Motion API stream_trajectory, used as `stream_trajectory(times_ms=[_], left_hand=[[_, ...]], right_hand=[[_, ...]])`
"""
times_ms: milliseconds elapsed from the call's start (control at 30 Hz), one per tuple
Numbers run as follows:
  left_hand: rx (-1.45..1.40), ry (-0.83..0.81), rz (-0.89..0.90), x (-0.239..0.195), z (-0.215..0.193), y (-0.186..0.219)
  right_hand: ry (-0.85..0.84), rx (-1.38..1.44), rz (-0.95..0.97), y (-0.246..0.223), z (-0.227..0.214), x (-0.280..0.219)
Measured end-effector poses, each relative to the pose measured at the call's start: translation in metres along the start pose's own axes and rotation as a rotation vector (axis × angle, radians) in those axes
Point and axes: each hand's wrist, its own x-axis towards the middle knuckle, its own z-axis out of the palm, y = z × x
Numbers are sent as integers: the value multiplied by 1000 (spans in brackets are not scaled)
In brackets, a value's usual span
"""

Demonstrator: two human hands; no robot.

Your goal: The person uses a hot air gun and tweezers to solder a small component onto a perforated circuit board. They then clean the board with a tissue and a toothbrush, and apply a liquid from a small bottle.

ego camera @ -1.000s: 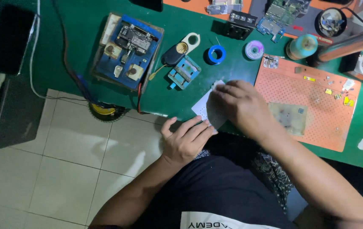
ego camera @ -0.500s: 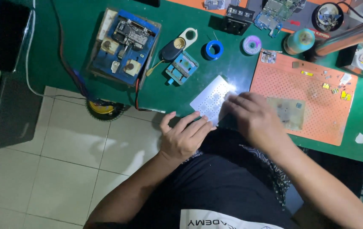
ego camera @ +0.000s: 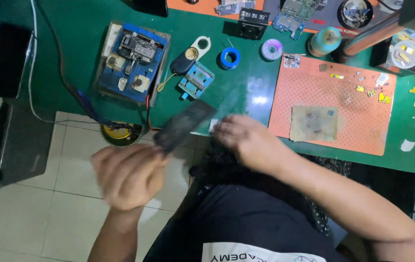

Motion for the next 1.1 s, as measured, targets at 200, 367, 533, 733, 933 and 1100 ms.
stream_trajectory(times_ms=[200,367,533,733,933,1100], left_hand=[[-12,-6,-200,8,-34,-13],[-230,106,-245,6,-13,-12],[-324,27,-501,-11,-14,-6],[-729,29,-980,-14,26,10],[-804,19,-1220,-16,29,18],[-815,20,-1273,-14,31,23]], right_hand=[[-82,-182,215,73,17,-4],[-18,-202,-90,5,22,15],[-59,-145,133,62,16,-27],[-117,-30,78,37,-2,-47],[-134,-350,235,14,2,-47],[-122,-548,365,75,19,-49]])
